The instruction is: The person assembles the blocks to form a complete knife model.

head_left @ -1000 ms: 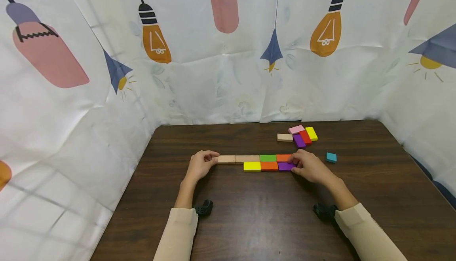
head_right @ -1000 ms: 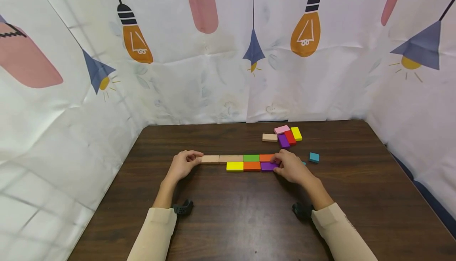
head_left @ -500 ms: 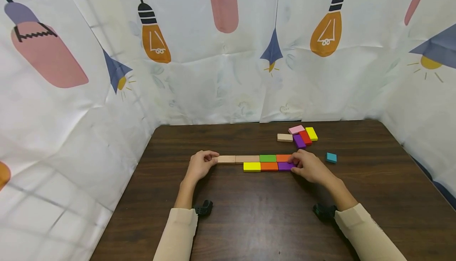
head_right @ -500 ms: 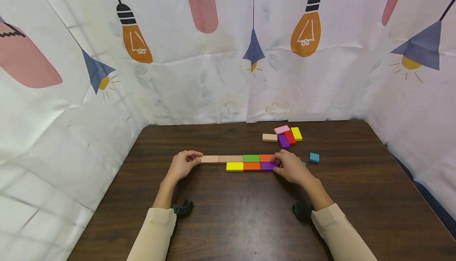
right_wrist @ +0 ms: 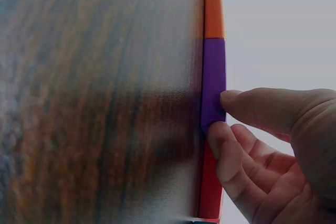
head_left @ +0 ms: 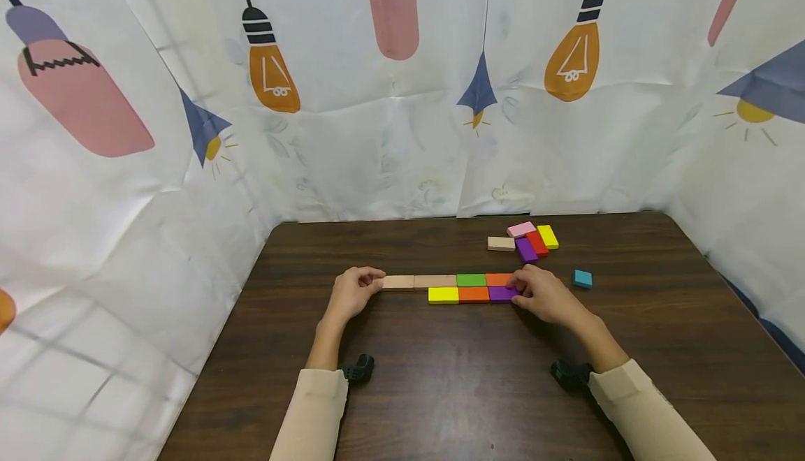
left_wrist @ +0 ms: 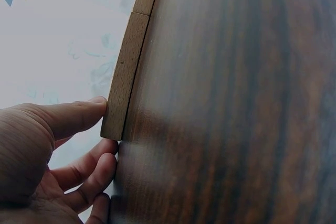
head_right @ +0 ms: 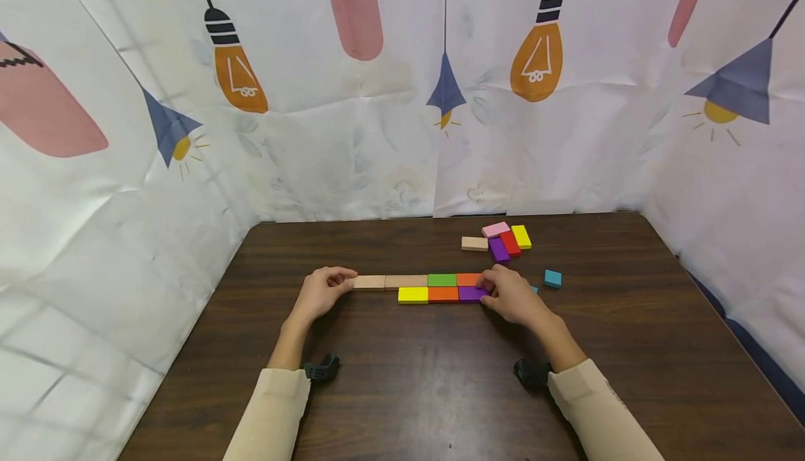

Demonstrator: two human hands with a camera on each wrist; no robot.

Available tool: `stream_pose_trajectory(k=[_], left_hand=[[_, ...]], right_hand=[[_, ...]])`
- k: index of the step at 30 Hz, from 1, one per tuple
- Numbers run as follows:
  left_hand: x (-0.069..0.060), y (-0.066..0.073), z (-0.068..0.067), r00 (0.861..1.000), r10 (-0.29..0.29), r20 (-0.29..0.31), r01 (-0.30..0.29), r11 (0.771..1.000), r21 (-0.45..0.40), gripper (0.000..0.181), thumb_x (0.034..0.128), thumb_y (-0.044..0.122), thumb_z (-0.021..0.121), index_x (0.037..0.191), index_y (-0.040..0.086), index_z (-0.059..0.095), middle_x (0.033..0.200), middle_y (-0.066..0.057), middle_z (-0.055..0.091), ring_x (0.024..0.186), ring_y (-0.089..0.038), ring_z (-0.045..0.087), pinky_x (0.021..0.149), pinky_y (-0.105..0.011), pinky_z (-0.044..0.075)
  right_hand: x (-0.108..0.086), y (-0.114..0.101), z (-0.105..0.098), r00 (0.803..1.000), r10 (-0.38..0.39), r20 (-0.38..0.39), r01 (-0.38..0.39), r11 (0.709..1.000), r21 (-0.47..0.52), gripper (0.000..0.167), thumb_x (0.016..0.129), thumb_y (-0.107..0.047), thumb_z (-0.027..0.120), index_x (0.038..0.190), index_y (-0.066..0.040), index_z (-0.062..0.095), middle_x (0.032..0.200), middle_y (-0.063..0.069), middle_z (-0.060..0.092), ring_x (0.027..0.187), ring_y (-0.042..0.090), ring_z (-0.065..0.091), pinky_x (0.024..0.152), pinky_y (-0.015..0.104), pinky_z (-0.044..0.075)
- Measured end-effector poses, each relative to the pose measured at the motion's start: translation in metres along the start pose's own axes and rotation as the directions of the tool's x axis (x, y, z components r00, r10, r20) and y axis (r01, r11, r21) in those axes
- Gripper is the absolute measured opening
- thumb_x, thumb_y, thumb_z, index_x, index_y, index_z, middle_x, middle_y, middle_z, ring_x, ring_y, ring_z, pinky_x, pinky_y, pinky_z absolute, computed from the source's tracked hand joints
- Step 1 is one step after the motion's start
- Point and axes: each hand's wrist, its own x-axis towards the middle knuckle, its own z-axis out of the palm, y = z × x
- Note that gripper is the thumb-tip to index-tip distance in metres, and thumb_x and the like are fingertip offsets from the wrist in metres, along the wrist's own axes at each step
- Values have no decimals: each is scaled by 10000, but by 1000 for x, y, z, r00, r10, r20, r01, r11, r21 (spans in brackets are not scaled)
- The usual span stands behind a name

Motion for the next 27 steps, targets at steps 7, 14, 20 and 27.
stream_pose_trajectory(k=[7,14,20,27], left_hand=[[0,1,0,1000,-9,5,9,1000,3,176,955,215,744,1119,183,796,954,-45,642,857,-178,574,761,-336,480],[0,1,0,1000,-11,6,11,1000,7,174,957,215,741,1119,183,796,951,-44,640,853,-179,563,759,-334,472],[1,0,0,1000,-15,4,15,1000,7,169,958,220,740,1116,192,797,954,-35,638,858,-175,564,759,-324,468],[0,1,0,1000,-12,3,12,1000,4,169,957,215,741,1114,185,797,945,-39,637,852,-180,560,760,-329,466]], right_hand=[[0,0,0,1000,-2,2,2,1000,4,181,895,-76,772,1067,-80,716,949,36,613,850,169,581,762,336,517],[0,0,0,1000,19,15,-19,1000,12,188,900,-84,772,1079,-93,717,960,31,621,862,168,587,780,341,535],[0,2,-2,1000,18,12,-19,999,26,192,902,-97,773,1086,-92,719,955,32,628,852,167,590,773,329,537],[-3,9,-12,999,29,-42,-26,996,85,179,941,-162,747,1106,-104,708,908,-3,643,808,142,571,707,256,509]])
